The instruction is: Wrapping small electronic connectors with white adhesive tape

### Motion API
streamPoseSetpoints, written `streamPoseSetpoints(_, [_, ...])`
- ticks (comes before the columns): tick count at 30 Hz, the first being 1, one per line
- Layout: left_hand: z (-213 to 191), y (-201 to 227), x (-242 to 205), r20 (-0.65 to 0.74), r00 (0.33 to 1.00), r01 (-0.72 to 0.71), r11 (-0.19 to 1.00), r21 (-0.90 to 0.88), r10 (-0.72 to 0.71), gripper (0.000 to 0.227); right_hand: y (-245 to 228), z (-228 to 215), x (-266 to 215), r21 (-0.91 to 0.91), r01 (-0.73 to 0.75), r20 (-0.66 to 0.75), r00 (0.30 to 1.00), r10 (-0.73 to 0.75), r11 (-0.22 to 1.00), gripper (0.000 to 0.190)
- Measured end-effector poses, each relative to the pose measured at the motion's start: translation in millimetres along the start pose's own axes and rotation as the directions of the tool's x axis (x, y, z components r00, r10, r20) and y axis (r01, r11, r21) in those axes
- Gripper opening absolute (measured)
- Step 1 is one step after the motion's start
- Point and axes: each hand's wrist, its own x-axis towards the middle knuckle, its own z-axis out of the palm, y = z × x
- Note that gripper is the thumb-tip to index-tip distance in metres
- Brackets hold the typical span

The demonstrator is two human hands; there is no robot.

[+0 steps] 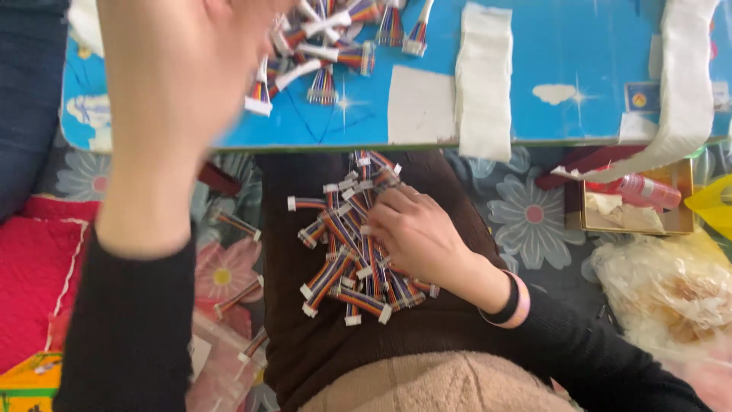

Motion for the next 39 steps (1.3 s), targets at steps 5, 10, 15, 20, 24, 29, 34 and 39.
streamPoseSetpoints(5, [18.7,42.6,-30.3,0.354,0.924,0.198,0.973,-0.114,-0.147,0.012,1.9,0.6,-4.2,0.084,-0.029,0.041,0.999,0.025,0.996,0.013])
streamPoseSetpoints(10, [41.0,38.5,-65.2,0.729,0.630,0.450,0.891,-0.064,-0.266,0.039,3.1,-0.6,-8.5,0.039,-0.003,0.166,0.986,-0.004,0.999,0.007])
streamPoseSetpoints(15, [60.4,31.5,-79.3,0.730,0.641,0.600,0.748,-0.284,-0.237,0.030,-12.3,-55.3,0.1,0.494,0.031,-0.022,0.999,-0.023,0.869,0.003])
streamPoseSetpoints(20, [90.7,38.9,-86.0,0.719,0.684,0.708,0.347,-0.615,-0.122,0.016,-14.7,-61.9,-5.2,0.624,0.108,-0.221,0.974,0.042,0.774,0.012])
streamPoseSetpoints(24, [97.0,54.7,-79.3,0.529,0.756,0.640,0.263,-0.722,-0.386,0.013,-17.9,-35.4,-16.2,0.974,-0.023,-0.102,0.846,0.523,0.227,0.024])
streamPoseSetpoints(29, [102.0,57.3,-79.5,0.235,0.860,0.474,0.539,-0.696,-0.452,0.013,-33.8,-37.7,-23.9,0.972,-0.116,0.218,0.774,0.594,-0.205,0.031])
streamPoseSetpoints(34, [107.7,60.9,-85.7,0.351,0.893,0.408,0.175,-0.896,-0.281,0.007,-28.0,-50.0,-26.6,0.899,-0.189,0.372,0.806,0.461,-0.395,0.009])
streamPoseSetpoints(39, [87.1,66.6,-65.2,0.391,0.912,0.409,0.195,-0.892,-0.126,0.006,-18.2,-51.4,-33.7,0.916,-0.240,0.355,0.860,0.367,-0.322,0.008])
